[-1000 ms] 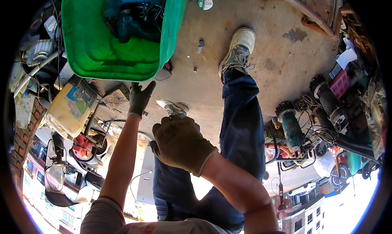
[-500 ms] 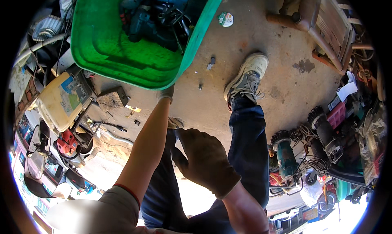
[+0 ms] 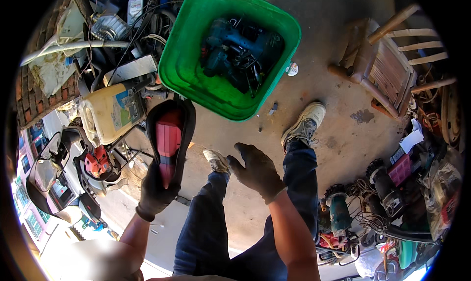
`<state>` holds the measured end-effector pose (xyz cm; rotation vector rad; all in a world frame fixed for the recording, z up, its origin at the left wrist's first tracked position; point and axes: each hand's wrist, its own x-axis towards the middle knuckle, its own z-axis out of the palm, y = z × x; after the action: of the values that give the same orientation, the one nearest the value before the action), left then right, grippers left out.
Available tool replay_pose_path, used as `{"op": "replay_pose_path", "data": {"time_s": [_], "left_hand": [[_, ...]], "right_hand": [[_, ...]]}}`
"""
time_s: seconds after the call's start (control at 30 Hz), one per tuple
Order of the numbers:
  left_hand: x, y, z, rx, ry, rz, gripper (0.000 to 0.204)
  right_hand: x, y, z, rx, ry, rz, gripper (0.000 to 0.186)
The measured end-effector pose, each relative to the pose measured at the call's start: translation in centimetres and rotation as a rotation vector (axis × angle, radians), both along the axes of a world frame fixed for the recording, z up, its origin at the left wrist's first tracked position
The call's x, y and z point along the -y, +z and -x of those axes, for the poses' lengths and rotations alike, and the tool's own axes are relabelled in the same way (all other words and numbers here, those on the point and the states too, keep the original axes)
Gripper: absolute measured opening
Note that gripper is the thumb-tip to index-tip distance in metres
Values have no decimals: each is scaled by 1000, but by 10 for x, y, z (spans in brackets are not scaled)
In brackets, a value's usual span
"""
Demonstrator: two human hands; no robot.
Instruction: The person reassembles a top-loading washing machine in a cluttered workshop. They place the top control panel onto the main body, connect the drain hose, and secure the bottom panel using a power drill. The person also retrieves tools from a green bin and organizes them.
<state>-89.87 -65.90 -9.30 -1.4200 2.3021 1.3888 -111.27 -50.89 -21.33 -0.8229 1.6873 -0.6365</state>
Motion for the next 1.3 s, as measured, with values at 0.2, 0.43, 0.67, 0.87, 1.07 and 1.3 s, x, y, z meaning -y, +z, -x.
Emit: {"op": "replay_pose_path", "data": {"time_s": [0.2, 0.43, 0.67, 0.87, 1.07, 1.3], "left_hand": [[136, -1, 129, 75, -906, 570, 87], [177, -136, 200, 375, -1436, 596, 81], [147, -232, 155, 459, -1199, 582, 63], [164, -110, 126, -292, -448, 847, 39], [287, -228, -75, 830, -286, 572, 48], [308, -280, -95, 1046, -258, 305, 47]], "right_hand": [[1, -10, 2, -95, -8, 78, 46], [5, 1, 13, -72, -71, 103, 45], [18, 9, 11, -23, -44, 70, 44], [8, 0, 14, -55, -59, 44, 43], [21, 8, 17, 4, -11, -39, 44], [34, 14, 19, 7, -81, 8, 39]]}}
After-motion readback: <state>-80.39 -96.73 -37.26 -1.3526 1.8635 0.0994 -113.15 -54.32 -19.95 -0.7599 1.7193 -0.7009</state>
